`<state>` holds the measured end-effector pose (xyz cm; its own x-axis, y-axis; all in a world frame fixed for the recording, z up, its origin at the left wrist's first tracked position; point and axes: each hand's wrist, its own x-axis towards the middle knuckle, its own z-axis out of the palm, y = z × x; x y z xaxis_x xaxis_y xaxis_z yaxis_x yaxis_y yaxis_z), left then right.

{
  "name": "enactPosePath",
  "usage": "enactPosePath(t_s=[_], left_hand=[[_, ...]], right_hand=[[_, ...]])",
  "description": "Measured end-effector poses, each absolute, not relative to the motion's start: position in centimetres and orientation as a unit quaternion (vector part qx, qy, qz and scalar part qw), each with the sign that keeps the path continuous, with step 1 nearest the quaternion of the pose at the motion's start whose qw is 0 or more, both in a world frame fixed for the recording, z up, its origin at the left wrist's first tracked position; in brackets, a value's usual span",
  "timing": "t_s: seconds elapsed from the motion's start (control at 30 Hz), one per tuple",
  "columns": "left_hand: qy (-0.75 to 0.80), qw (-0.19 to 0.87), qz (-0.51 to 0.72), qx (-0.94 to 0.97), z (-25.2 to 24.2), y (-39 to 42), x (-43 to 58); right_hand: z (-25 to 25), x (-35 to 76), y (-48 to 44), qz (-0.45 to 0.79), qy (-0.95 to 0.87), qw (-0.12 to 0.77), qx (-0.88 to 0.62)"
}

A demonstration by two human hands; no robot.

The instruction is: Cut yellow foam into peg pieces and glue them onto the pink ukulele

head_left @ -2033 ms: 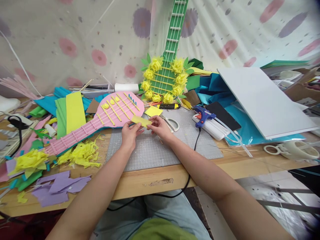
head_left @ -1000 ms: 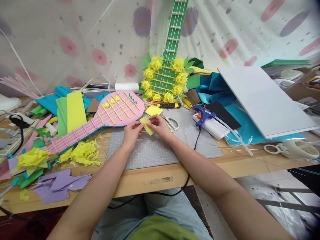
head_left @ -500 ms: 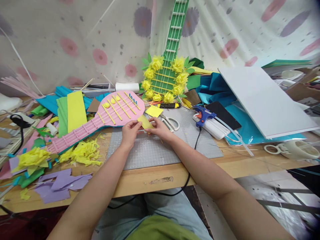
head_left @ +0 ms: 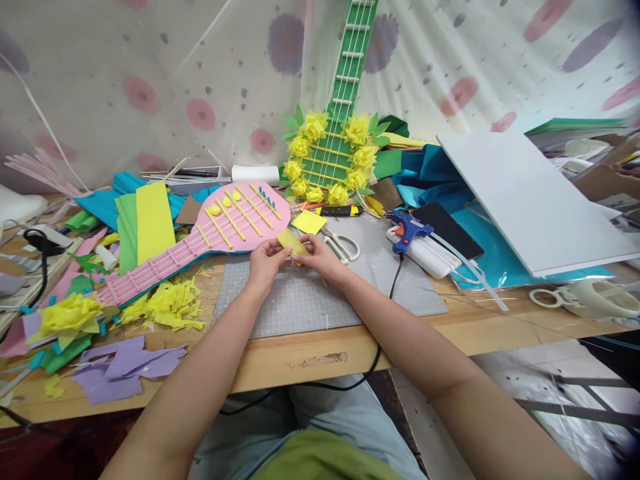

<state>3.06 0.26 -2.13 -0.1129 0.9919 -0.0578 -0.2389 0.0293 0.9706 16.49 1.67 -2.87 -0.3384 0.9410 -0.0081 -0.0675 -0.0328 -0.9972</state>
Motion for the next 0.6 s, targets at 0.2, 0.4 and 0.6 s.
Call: enactPosePath(t_s=[0.2, 0.4, 0.6], left_hand=[[0.479, 0.527, 0.610, 0.347, -2.3, 0.6, 3.0], [0.471, 0.511, 0.658, 0.292, -1.8, 0.8, 2.6], [0.481, 0.485, 0.679, 0.269, -1.5, 1.1, 1.5]], right_hand=[[-3.0, 16.4, 1.8, 0.603, -0.562, 0.409, -0.391], [-2.8, 16.5, 1.7, 0.600, -0.577, 0.379, -0.404], [-2.9, 16.7, 1.8, 0.600, -0.568, 0.382, -0.413]])
